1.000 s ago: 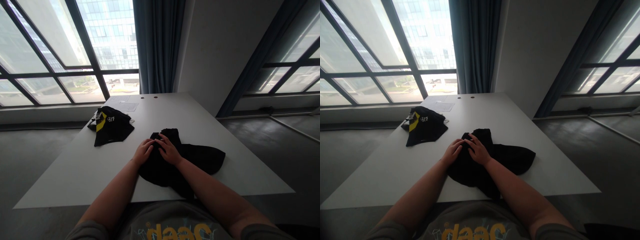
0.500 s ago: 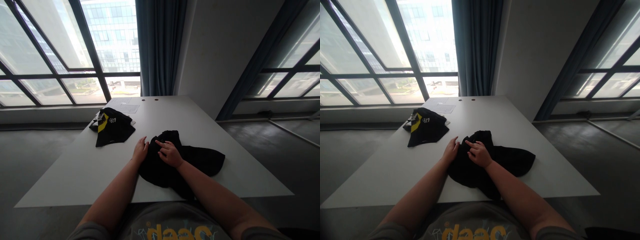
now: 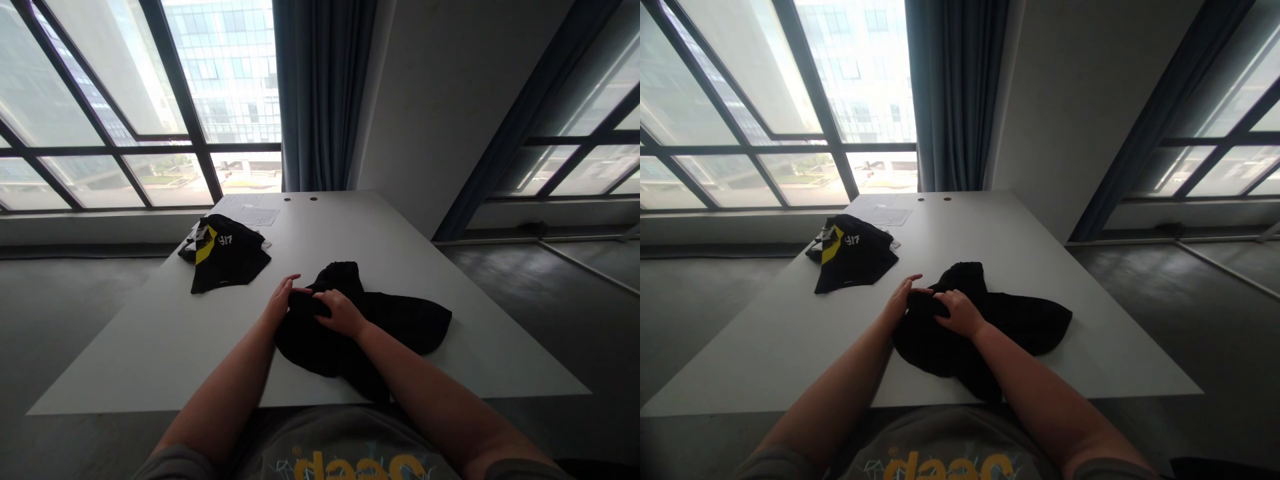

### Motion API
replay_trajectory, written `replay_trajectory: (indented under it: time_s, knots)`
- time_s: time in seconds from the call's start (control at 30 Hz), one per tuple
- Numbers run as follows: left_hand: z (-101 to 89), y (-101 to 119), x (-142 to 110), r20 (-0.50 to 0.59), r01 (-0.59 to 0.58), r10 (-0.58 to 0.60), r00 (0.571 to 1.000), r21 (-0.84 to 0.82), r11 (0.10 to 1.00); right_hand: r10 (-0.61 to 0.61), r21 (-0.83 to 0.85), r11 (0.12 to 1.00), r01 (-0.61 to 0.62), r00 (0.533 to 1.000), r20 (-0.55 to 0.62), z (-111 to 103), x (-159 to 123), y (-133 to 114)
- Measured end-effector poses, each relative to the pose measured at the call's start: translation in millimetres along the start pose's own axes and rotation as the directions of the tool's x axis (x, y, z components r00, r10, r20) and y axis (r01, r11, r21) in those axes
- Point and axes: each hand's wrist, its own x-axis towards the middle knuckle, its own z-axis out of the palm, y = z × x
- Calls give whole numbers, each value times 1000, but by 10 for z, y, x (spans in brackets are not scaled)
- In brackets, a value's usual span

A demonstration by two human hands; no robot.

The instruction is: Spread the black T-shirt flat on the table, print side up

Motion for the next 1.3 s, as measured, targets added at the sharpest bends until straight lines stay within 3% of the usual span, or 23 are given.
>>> replay_trajectory:
  time_s: [0.13, 0.37, 0.47, 0.6, 0.73, 0.87, 1.0, 1.13, 1.3]
  knots:
    - [-62, -14, 40, 86, 110, -100, 991, -110, 988, 25, 123, 992, -26, 1000, 6, -9, -12, 18]
    - [-121, -116, 157, -138, 59, -56, 989, 19, 998, -31, 239, 971, 15, 997, 64, -93, -20, -61]
    - [-110, -106, 133, -147, 1, 13, 989, 94, 996, -96, 275, 959, 68, 991, 89, -128, -42, -103]
    - [-78, 0, 75, -2, -204, 209, 978, 223, 953, -180, 414, 903, 116, 976, 120, -136, -63, -103]
    - [-45, 112, 125, 215, -394, 346, 913, 255, 883, -228, 496, 856, 148, 968, 106, -97, -67, -78]
    - [-22, 97, 263, 423, -434, 267, 866, 371, 821, -227, 476, 866, 156, 969, 95, -54, -76, -66]
    - [-63, 47, 340, 521, -410, 159, 839, 413, 813, -203, 452, 882, 132, 973, 113, -45, -85, -51]
    - [-128, 71, 354, 543, -436, 54, 838, 608, 663, -213, 476, 871, 126, 968, 134, -73, -68, -46]
    - [-93, 60, 370, 441, -406, 8, 898, 819, 406, -205, 449, 885, 121, 968, 143, -90, -46, -77]
